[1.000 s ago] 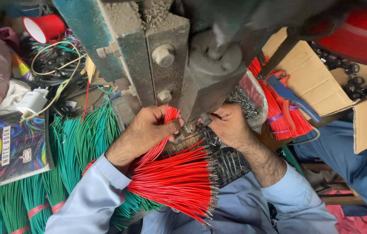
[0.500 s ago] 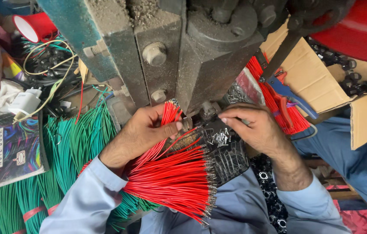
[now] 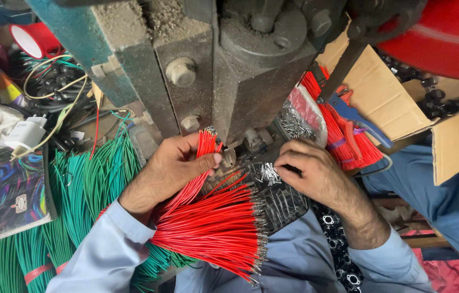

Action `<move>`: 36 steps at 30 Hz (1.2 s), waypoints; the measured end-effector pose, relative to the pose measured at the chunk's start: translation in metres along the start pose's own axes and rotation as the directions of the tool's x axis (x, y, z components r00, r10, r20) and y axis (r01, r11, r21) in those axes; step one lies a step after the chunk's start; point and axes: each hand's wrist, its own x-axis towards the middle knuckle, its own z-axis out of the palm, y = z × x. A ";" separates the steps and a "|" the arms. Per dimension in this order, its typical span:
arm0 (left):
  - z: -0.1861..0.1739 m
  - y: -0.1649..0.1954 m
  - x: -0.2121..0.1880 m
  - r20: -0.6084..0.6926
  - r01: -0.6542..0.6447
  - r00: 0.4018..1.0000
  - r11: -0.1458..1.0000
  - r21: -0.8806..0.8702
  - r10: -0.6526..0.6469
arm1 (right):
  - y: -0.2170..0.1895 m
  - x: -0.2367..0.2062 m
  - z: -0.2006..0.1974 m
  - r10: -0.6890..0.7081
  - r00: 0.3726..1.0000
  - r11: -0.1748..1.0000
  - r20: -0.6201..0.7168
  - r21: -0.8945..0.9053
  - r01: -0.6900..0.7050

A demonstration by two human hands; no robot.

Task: The person sits at a bench-mounted crimping press and attaches metal terminal connectors to the ends of red insulated wires. They hold a bundle of finished wires in one hand, feed a stripped wire end and a connector into the press die, operate the press to crimp the terminal, and add the finished wire to the bundle, repeating the cycle.

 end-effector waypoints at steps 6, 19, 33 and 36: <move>0.002 0.001 0.000 -0.019 0.051 0.999 0.999 -0.004 -0.051 | -0.001 0.005 0.010 0.144 0.982 0.978 -0.123 0.172 -0.122; -0.001 -0.009 0.003 -0.006 -0.035 0.999 0.996 0.087 0.036 | 0.000 0.033 0.064 0.171 0.980 0.649 -0.099 0.760 -0.036; -0.001 -0.008 0.004 0.014 -0.075 0.997 0.992 0.098 0.074 | 0.006 0.039 0.071 0.251 0.966 0.731 -0.064 0.667 -0.146; -0.002 -0.007 0.003 0.016 -0.065 0.998 0.991 0.115 0.064 | 0.009 0.039 0.072 0.247 0.967 0.711 -0.060 0.689 -0.139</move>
